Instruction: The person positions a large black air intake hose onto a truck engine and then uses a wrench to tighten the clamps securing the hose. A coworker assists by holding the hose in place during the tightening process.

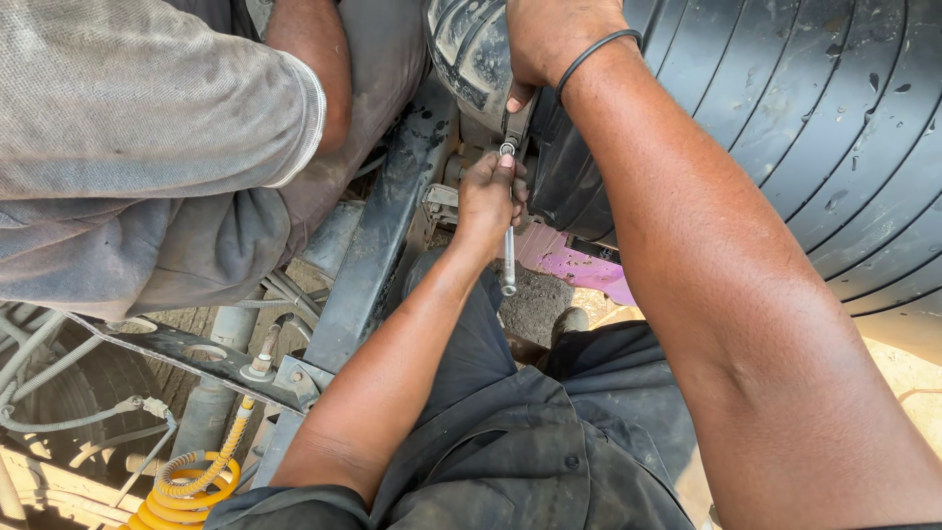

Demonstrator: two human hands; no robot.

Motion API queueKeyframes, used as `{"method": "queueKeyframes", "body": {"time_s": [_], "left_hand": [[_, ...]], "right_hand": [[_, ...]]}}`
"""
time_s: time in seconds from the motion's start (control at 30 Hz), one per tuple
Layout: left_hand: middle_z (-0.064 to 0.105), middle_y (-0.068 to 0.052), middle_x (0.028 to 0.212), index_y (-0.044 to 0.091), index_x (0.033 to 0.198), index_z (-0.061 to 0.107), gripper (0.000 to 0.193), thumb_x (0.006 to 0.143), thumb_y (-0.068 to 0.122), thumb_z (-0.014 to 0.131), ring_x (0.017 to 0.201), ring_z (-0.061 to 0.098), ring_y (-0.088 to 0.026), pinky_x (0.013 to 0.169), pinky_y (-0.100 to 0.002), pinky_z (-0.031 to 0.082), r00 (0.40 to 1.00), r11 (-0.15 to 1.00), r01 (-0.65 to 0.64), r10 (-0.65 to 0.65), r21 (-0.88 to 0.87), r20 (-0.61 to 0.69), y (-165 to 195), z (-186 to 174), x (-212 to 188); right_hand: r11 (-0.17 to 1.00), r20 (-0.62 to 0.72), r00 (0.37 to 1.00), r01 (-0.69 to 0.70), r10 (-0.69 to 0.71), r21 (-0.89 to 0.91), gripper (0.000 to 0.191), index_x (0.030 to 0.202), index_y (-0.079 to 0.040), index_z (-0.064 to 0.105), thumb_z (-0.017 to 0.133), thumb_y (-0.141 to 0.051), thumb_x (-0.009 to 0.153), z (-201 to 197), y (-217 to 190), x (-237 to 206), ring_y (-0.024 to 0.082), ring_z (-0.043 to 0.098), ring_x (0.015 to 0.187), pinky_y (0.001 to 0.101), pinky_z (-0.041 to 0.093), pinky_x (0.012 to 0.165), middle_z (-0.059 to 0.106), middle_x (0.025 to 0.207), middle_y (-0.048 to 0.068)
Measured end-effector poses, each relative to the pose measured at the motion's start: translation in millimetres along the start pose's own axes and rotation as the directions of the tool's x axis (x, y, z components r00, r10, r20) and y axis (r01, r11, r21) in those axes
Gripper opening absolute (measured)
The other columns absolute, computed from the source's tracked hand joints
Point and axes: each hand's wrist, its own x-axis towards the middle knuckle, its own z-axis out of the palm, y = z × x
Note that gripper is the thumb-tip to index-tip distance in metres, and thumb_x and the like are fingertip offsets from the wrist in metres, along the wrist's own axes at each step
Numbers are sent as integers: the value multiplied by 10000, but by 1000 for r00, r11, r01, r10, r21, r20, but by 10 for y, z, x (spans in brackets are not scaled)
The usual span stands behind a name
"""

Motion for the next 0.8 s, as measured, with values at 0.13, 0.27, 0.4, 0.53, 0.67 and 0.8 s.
{"method": "queueKeyframes", "body": {"time_s": [0.13, 0.27, 0.4, 0.53, 0.67, 0.8], "left_hand": [[712, -192, 875, 20, 1034, 714, 238, 988, 236, 625, 773, 686, -333, 700, -445, 529, 843, 382, -530, 331, 757, 424, 609, -344, 157], [686, -219, 860, 26, 967, 712, 247, 975, 267, 655, 803, 650, -408, 730, -490, 491, 813, 215, -562, -34, 798, 582, 1045, -523, 428], [617, -217, 753, -39, 892, 668, 290, 1028, 217, 665, 663, 556, -371, 666, -456, 472, 779, 292, -623, 152, 726, 608, 790, -600, 309], [552, -16, 680, 24, 947, 683, 240, 1070, 192, 564, 570, 496, -123, 514, -295, 441, 955, 953, -118, 31, 278, 297, 339, -584, -12], [572, -3, 667, 36, 952, 641, 248, 1071, 202, 500, 529, 513, -97, 483, -273, 477, 995, 1000, 13, -12, -10, 104, 95, -208, -83], [567, -15, 661, 42, 942, 607, 279, 1091, 235, 473, 504, 487, -105, 465, -279, 460, 992, 980, 61, -80, -188, -94, -17, 87, -50]], "right_hand": [[993, -23, 999, 36, -39, -110, 678, 918, -35, 782, 927, -582, 545, -16, 8, 29, 343, 740, 635, 483, 586, 567, 755, 744, 124], [991, -6, 999, 32, -33, -133, 676, 928, -39, 797, 933, -584, 551, -56, -2, 32, 320, 753, 668, 457, 597, 613, 775, 783, 123], [991, -39, 996, 74, -79, -112, 723, 887, -55, 810, 976, -595, 437, -79, -3, 51, 300, 725, 740, 451, 581, 622, 750, 840, 89], [995, 10, 1000, 26, -25, -93, 641, 933, -66, 811, 960, -545, 534, -61, -20, 47, 298, 750, 731, 452, 586, 629, 768, 827, 83], [995, 20, 1000, 22, -21, -97, 616, 943, -71, 808, 953, -532, 562, -76, -40, 29, 291, 750, 718, 454, 587, 623, 770, 806, 81], [995, 5, 1000, 21, -20, -96, 598, 916, -64, 816, 950, -526, 562, -91, -50, 11, 288, 740, 685, 440, 581, 617, 761, 775, 86]]}}
